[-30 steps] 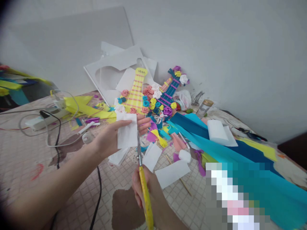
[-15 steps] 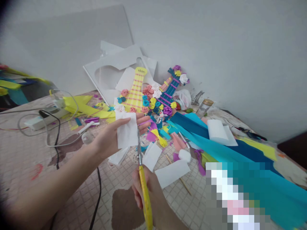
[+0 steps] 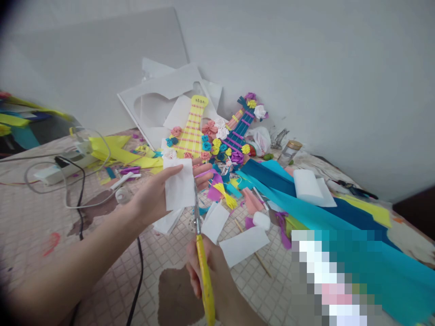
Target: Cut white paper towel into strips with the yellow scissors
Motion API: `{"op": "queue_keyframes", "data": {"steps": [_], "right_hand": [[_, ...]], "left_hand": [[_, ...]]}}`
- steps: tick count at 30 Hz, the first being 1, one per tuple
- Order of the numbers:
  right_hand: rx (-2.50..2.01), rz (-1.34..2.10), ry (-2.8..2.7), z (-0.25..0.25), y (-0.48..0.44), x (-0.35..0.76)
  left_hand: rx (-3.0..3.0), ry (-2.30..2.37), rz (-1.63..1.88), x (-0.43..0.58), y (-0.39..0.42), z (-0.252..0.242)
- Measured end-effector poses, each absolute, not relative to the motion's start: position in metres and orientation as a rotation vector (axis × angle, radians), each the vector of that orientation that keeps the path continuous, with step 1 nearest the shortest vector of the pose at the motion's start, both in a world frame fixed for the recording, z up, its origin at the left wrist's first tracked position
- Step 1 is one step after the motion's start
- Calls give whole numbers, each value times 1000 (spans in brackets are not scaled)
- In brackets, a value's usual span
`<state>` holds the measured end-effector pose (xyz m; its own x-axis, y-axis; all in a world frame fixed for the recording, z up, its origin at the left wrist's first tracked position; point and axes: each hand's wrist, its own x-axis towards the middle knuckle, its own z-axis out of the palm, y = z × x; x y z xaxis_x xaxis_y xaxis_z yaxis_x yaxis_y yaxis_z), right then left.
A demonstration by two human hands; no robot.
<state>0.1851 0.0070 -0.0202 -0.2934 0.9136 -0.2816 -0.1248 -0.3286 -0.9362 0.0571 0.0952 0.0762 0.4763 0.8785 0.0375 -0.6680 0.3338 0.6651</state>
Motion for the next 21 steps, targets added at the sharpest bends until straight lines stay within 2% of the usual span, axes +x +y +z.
{"op": "queue_keyframes", "data": {"steps": [21], "right_hand": [[-1128, 1690, -1131, -26, 7, 188]], "left_hand": [[660, 338, 1039, 57, 97, 77]]}}
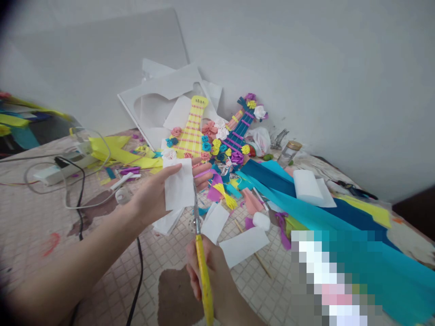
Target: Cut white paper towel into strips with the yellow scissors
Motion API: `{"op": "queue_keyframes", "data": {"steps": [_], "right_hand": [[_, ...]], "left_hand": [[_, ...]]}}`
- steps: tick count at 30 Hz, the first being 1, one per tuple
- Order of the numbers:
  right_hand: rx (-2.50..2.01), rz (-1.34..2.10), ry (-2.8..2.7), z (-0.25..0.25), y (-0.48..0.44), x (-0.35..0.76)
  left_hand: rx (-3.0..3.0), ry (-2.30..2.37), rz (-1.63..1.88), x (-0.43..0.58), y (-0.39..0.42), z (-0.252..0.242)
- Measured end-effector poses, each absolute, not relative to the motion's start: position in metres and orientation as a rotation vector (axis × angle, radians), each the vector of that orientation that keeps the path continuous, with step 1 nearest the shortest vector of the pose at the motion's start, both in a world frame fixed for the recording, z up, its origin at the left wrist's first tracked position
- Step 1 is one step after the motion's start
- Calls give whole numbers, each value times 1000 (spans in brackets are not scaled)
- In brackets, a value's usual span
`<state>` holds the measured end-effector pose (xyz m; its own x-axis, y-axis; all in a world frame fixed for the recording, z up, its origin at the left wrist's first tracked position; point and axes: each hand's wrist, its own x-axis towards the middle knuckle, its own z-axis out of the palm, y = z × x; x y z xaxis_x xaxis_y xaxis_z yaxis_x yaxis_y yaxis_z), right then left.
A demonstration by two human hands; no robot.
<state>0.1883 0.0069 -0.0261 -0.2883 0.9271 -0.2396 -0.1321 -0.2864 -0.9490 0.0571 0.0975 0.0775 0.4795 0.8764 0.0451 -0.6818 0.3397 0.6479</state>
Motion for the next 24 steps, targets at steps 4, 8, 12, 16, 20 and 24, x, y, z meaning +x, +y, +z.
{"op": "queue_keyframes", "data": {"steps": [4, 8, 12, 16, 20, 24], "right_hand": [[-1160, 1672, -1114, -24, 6, 187], [-1174, 1666, -1102, -20, 5, 186], [-1178, 1682, -1113, -17, 6, 186], [-1160, 1704, -1133, -20, 8, 186], [-1149, 1734, -1139, -24, 10, 189], [-1091, 1749, -1135, -27, 9, 191]], "left_hand": [[654, 333, 1036, 57, 97, 78], [651, 324, 1030, 57, 96, 77], [645, 341, 1032, 57, 96, 77], [665, 324, 1017, 58, 95, 76], [672, 304, 1003, 59, 94, 74], [667, 287, 1004, 60, 93, 73]]}}
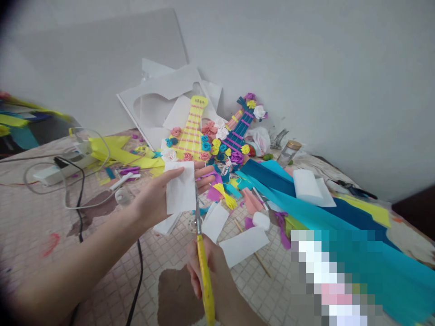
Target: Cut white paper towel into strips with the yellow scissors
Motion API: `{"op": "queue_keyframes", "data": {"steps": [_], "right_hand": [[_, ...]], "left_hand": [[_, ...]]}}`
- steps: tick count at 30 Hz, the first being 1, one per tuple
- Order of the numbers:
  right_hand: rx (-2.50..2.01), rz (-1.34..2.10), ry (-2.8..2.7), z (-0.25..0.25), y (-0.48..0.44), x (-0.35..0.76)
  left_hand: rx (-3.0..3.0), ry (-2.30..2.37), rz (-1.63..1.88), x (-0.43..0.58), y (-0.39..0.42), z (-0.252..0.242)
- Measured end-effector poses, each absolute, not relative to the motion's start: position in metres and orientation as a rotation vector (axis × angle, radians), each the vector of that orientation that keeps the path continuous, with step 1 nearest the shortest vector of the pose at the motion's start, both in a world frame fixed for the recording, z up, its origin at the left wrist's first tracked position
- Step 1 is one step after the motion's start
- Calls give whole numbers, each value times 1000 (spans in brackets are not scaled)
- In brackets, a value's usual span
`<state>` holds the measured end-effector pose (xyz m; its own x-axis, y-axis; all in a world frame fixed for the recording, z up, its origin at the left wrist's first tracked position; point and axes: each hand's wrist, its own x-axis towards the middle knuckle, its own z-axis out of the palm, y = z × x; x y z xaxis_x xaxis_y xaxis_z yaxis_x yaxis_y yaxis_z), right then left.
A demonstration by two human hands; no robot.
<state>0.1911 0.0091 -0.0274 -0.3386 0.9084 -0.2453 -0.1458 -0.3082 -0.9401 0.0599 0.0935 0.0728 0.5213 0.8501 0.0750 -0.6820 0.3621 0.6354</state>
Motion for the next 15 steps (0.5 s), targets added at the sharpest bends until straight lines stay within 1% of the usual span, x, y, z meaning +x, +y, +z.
{"op": "queue_keyframes", "data": {"steps": [3, 11, 15], "right_hand": [[-1089, 1688, -1144, -26, 7, 191], [-1094, 1712, -1138, -25, 6, 189], [-1125, 1668, -1128, -23, 6, 186]], "left_hand": [[664, 278, 1009, 60, 94, 73], [663, 290, 1001, 60, 93, 75], [676, 289, 999, 59, 93, 75]]}}
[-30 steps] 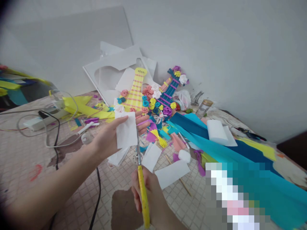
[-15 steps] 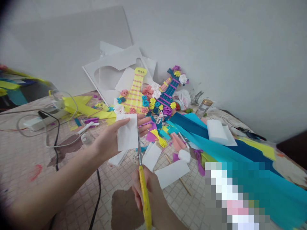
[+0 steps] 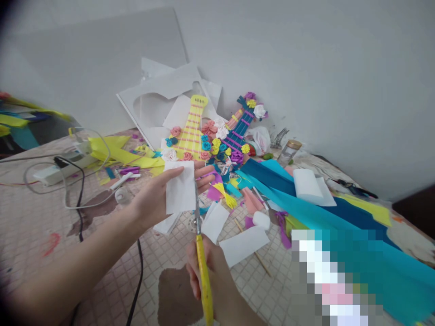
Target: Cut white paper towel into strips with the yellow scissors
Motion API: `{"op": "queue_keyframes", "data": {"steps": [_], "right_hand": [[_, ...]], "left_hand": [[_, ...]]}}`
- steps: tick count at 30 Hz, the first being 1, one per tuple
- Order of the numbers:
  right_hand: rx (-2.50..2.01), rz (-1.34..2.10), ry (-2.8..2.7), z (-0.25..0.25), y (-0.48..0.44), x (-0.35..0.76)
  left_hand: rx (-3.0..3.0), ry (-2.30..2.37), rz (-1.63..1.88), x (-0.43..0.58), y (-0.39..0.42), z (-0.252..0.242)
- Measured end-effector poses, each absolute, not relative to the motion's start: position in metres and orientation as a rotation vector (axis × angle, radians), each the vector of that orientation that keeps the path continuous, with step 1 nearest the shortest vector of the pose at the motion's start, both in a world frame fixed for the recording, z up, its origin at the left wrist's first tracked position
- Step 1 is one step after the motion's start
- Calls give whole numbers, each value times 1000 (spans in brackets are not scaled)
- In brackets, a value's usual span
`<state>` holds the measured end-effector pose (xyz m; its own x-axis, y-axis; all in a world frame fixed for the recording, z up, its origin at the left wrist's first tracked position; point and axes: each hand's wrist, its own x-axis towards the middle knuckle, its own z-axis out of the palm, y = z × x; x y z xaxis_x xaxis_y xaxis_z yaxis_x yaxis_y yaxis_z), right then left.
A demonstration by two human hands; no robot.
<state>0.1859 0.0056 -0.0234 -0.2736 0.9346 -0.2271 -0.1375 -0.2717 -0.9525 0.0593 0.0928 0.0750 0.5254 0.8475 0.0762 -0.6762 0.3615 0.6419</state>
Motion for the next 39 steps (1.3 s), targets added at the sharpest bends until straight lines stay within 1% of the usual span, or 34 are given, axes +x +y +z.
{"op": "queue_keyframes", "data": {"steps": [18, 23, 30, 39], "right_hand": [[-1100, 1684, -1124, -21, 6, 188], [-1140, 1636, -1150, -17, 5, 187], [-1103, 1617, -1118, -24, 3, 186], [-1116, 1672, -1079, -23, 5, 188]], "left_hand": [[674, 332, 990, 61, 89, 77], [683, 335, 982, 62, 89, 77], [686, 347, 989, 63, 89, 75], [686, 317, 985, 62, 89, 74]]}}
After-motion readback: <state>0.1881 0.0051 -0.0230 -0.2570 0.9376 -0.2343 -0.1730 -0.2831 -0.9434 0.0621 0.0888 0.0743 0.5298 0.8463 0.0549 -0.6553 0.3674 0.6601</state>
